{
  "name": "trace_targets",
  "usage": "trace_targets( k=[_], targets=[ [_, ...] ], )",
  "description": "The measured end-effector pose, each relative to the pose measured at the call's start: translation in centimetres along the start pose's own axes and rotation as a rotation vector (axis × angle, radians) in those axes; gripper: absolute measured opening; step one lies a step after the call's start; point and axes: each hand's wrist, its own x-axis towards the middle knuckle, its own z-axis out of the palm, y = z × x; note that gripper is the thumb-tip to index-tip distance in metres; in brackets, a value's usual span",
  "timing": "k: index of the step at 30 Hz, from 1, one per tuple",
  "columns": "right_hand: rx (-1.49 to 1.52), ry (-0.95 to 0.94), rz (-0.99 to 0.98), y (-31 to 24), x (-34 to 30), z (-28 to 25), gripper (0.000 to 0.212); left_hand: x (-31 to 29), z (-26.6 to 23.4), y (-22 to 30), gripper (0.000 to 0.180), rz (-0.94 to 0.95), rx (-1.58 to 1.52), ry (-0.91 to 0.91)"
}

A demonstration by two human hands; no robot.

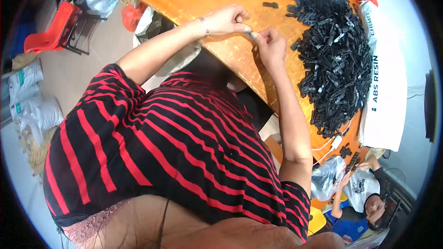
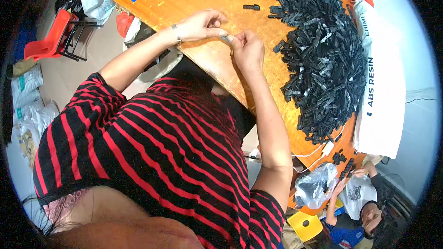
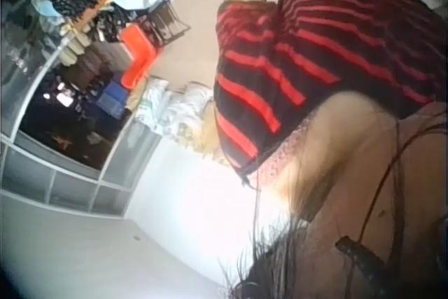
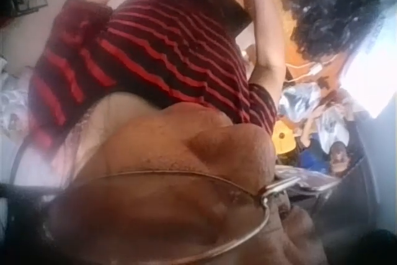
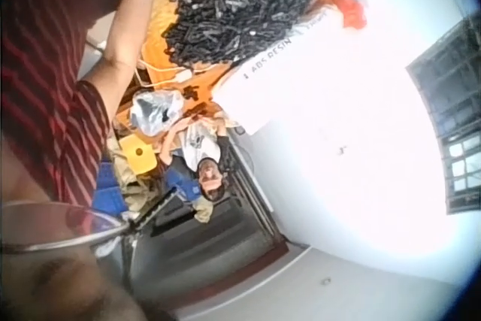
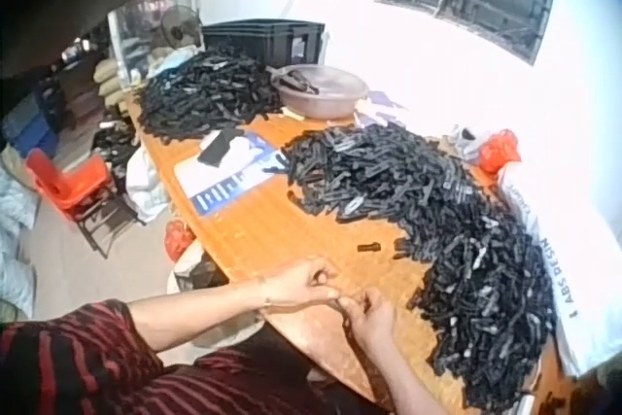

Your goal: The person repeatedly assembles small plastic components by connecting parts together by hand and placing the assembled pieces into a pile on the table.

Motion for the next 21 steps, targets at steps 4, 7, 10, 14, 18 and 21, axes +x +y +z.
trace_targets(
  k=[4, 7, 10, 14, 18, 21],
  targets=[
    [-0.077, 0.065, -0.168, -0.1, -0.8, -0.2, 0.021, -1.7, -1.3, 1.3, 0.028, -0.06, -0.114, -0.169],
    [0.11, -0.142, 0.008, -3.0, -1.4, -0.4, 0.019, -3.2, -1.9, 1.8, 0.025, -0.136, -0.241, -0.162],
    [0.138, -0.254, -0.023, -3.3, -1.7, -0.5, 0.023, -5.1, -4.2, 2.0, 0.022, -0.22, -0.389, -0.25],
    [-0.235, -0.19, -0.296, -2.4, -1.0, -4.4, 0.023, -10.3, -12.2, -0.4, 0.022, -0.227, -0.014, -0.458],
    [-0.958, -0.01, -0.402, -0.9, 0.4, -10.5, 0.009, -13.9, -16.6, -1.9, 0.023, -0.244, 0.222, -0.286],
    [-1.13, -0.041, -0.39, 0.7, 1.3, -11.4, 0.013, -11.0, -16.1, -2.8, 0.023, -0.257, 0.094, -0.113]
  ],
)
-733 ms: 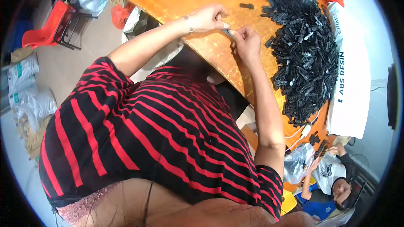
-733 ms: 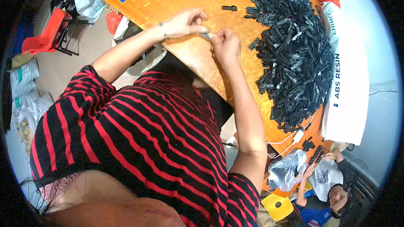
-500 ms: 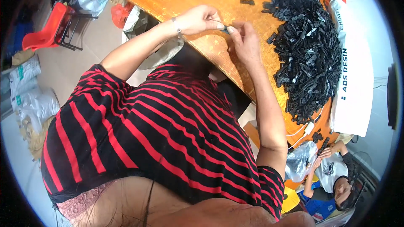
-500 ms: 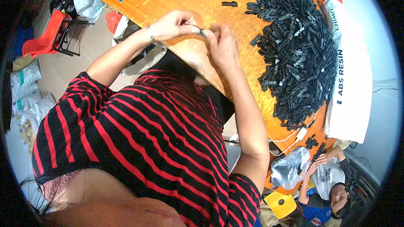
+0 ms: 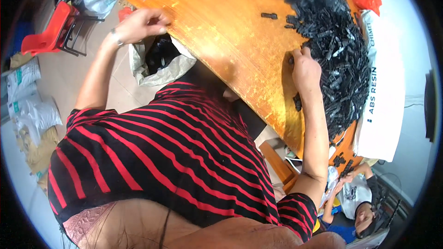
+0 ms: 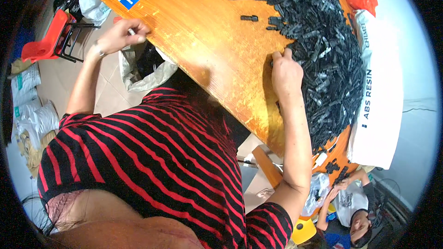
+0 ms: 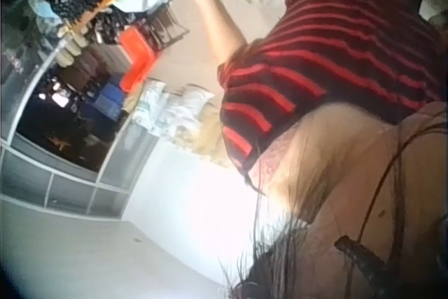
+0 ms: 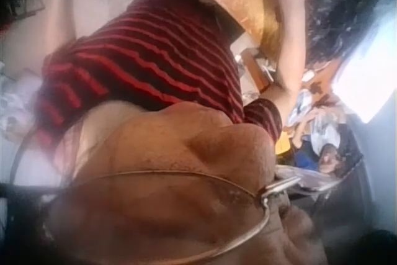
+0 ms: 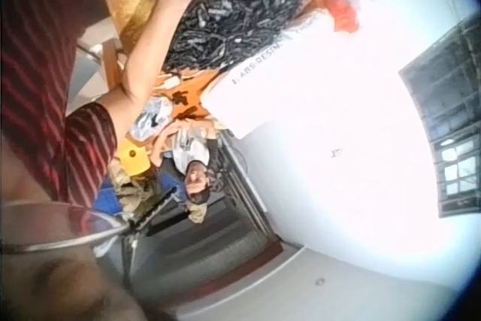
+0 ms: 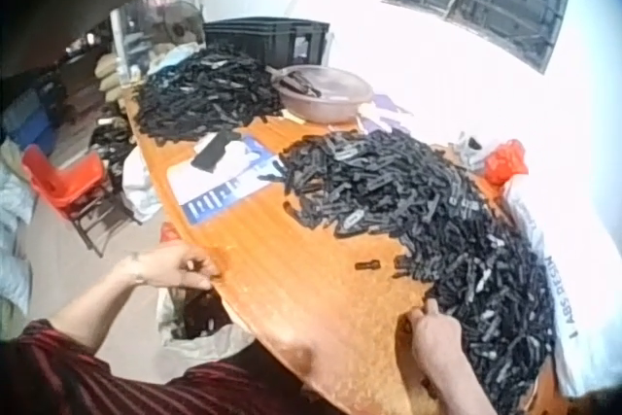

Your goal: The person repeatedly assembles small plastic components by connecting parts together by hand and placing the assembled pieces into a pile on the table.

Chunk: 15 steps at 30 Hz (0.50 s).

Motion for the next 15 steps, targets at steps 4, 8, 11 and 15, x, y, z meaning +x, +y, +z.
trace_targets(
  k=[4, 8, 11, 15],
  targets=[
    [-0.019, -0.033, 0.018, 0.1, 1.5, 1.3, 0.011, 6.1, 2.5, 1.1, 0.023, 0.152, 0.212, 0.302],
    [0.153, 0.076, 0.018, -1.6, 3.4, 1.9, 0.014, 14.3, 4.1, 0.7, 0.03, 0.299, 0.484, 0.609],
    [0.209, 0.083, 0.005, -4.0, 4.9, 2.3, 0.02, 18.4, 4.9, 1.2, 0.032, 0.36, 0.6, 0.672],
    [0.313, 0.129, -0.046, -7.5, 6.1, 2.2, 0.019, 19.6, 4.8, 2.5, 0.023, 0.287, 0.679, 0.635]
  ],
)
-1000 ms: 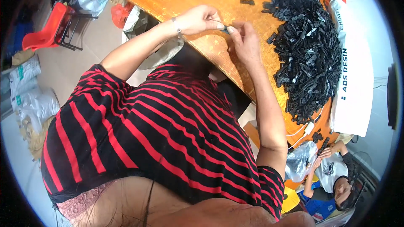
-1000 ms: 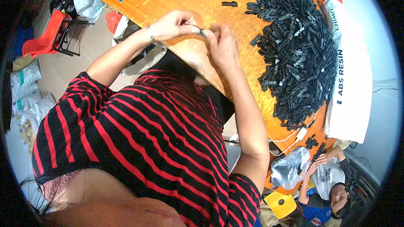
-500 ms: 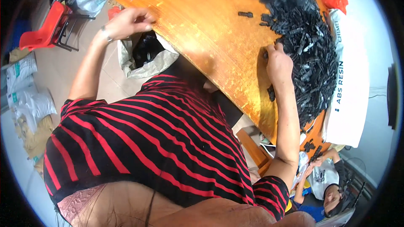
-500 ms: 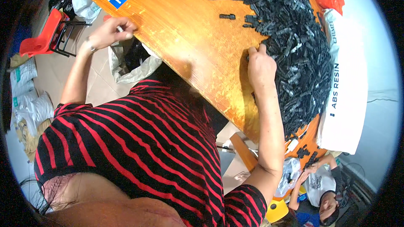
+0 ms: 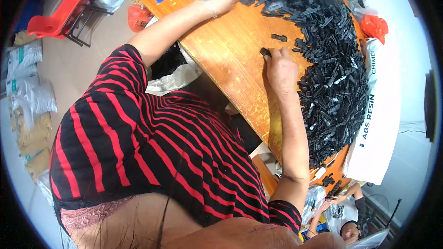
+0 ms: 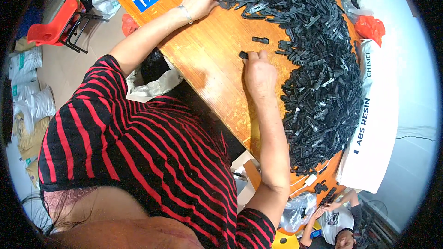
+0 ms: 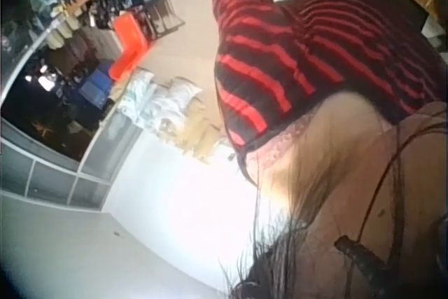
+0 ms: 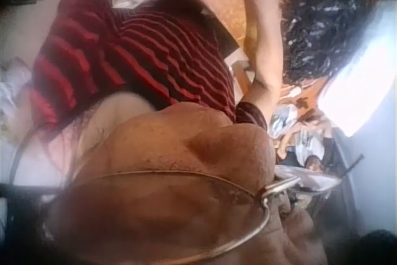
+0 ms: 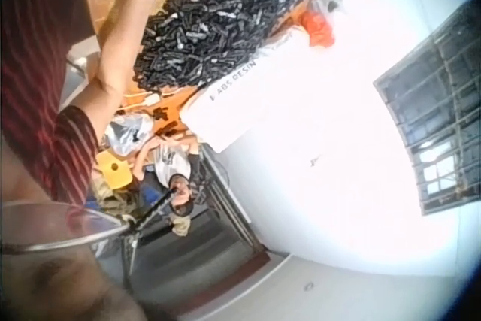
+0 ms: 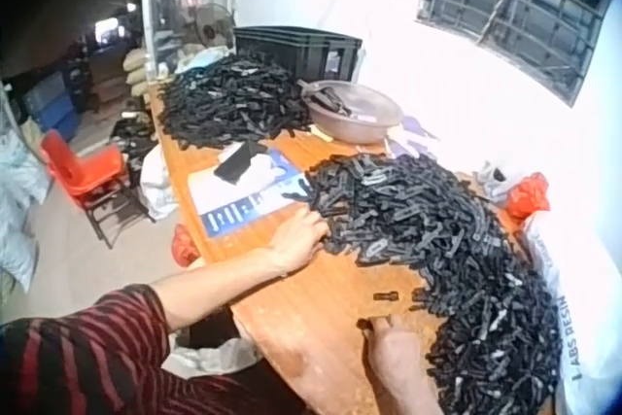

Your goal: The person repeatedly assembles small plastic components by connecting parts together by hand and placing the assembled pieces into a pile on the table.

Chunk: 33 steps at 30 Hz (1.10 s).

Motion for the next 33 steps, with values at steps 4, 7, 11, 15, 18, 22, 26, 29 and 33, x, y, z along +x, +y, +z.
trace_targets(
  k=[4, 7, 11, 15, 18, 22, 26, 29, 33],
  targets=[
    [0.022, 0.021, -0.047, -2.1, 0.7, 0.6, 0.017, -0.4, 0.1, 0.1, 0.02, 0.012, -0.022, 0.027],
    [0.05, -0.039, -0.014, -2.6, 0.9, 0.8, 0.021, -1.2, -0.7, 1.0, 0.021, 0.022, -0.071, -0.024],
    [0.117, 0.196, -0.031, -2.6, 1.4, 0.0, 0.027, -2.1, -2.4, 3.3, 0.021, -0.051, -0.396, -0.121],
    [0.221, 0.293, -0.038, -3.1, 1.9, -1.3, 0.034, -2.4, -1.9, 5.3, 0.026, -0.052, -1.077, -0.419],
    [0.459, 0.361, -0.079, -1.7, 1.6, -0.6, 0.01, -3.0, -2.9, 7.2, 0.026, -0.209, -1.171, -0.538],
    [1.079, -0.022, 0.411, -1.5, 0.7, 0.0, 0.014, -4.9, -2.1, 7.5, 0.024, -0.41, -1.306, -0.498],
    [1.194, -0.061, 0.543, -0.7, 0.6, 1.5, 0.013, -6.0, -1.1, 8.0, 0.022, -0.454, -1.293, -0.471],
    [1.243, -0.079, 0.596, -0.2, 0.8, 2.5, 0.014, -6.3, 0.2, 8.3, 0.02, -0.39, -1.15, -0.361],
    [1.258, -0.09, 0.621, 0.4, 1.1, 3.3, 0.016, -6.1, 0.7, 8.5, 0.02, -0.381, -1.01, -0.329]
  ],
)
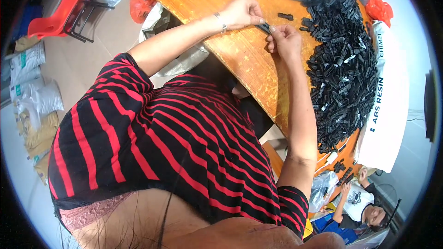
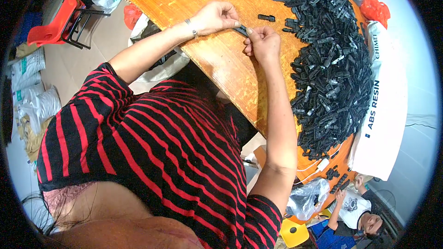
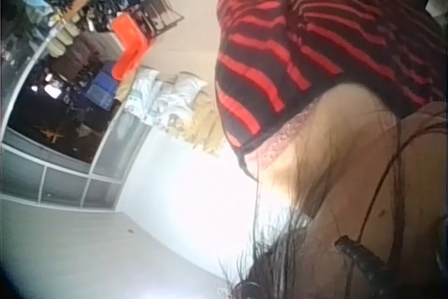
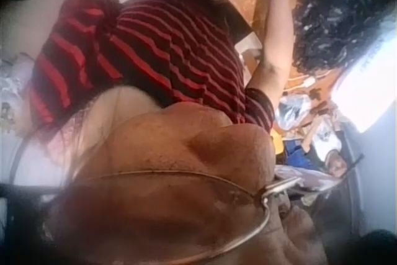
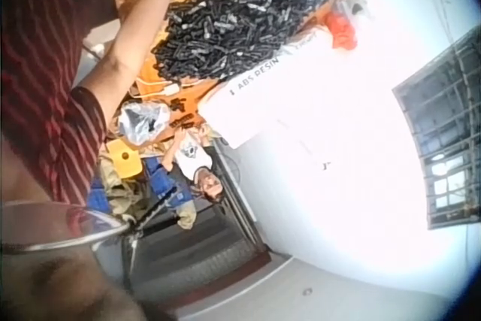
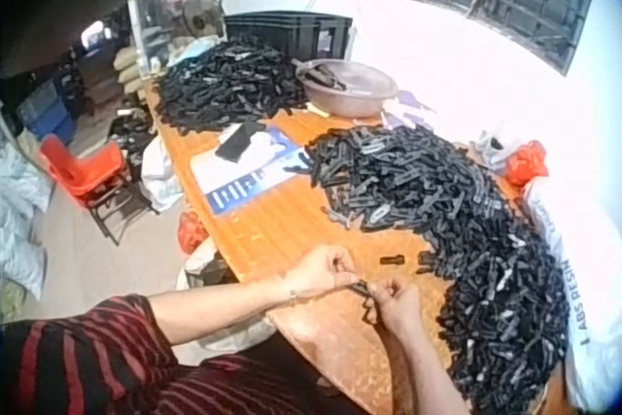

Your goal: The person repeatedly assembles small plastic components by connecting parts together by hand and placing the assembled pieces into a pile on the table.

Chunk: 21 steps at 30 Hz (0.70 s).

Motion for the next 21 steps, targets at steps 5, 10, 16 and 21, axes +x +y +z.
trace_targets(
  k=[5, 10, 16, 21],
  targets=[
    [-0.122, 0.035, 0.042, -0.9, 0.0, 0.4, 0.018, 0.1, 0.3, 0.2, 0.017, -0.053, 0.113, 0.025],
    [-0.3, 0.051, 0.018, -1.4, -0.1, 0.5, 0.021, -0.1, 1.1, 0.8, 0.018, -0.075, 0.195, 0.079],
    [-0.372, -0.013, 0.096, -2.3, 0.3, 0.7, 0.024, 0.6, 0.7, 0.5, 0.022, 0.047, 0.349, 0.099],
    [-0.317, -0.01, 0.123, -2.4, 0.3, 0.5, 0.022, 0.5, 0.1, 2.4, 0.02, -0.124, 0.313, -0.027]
  ],
)
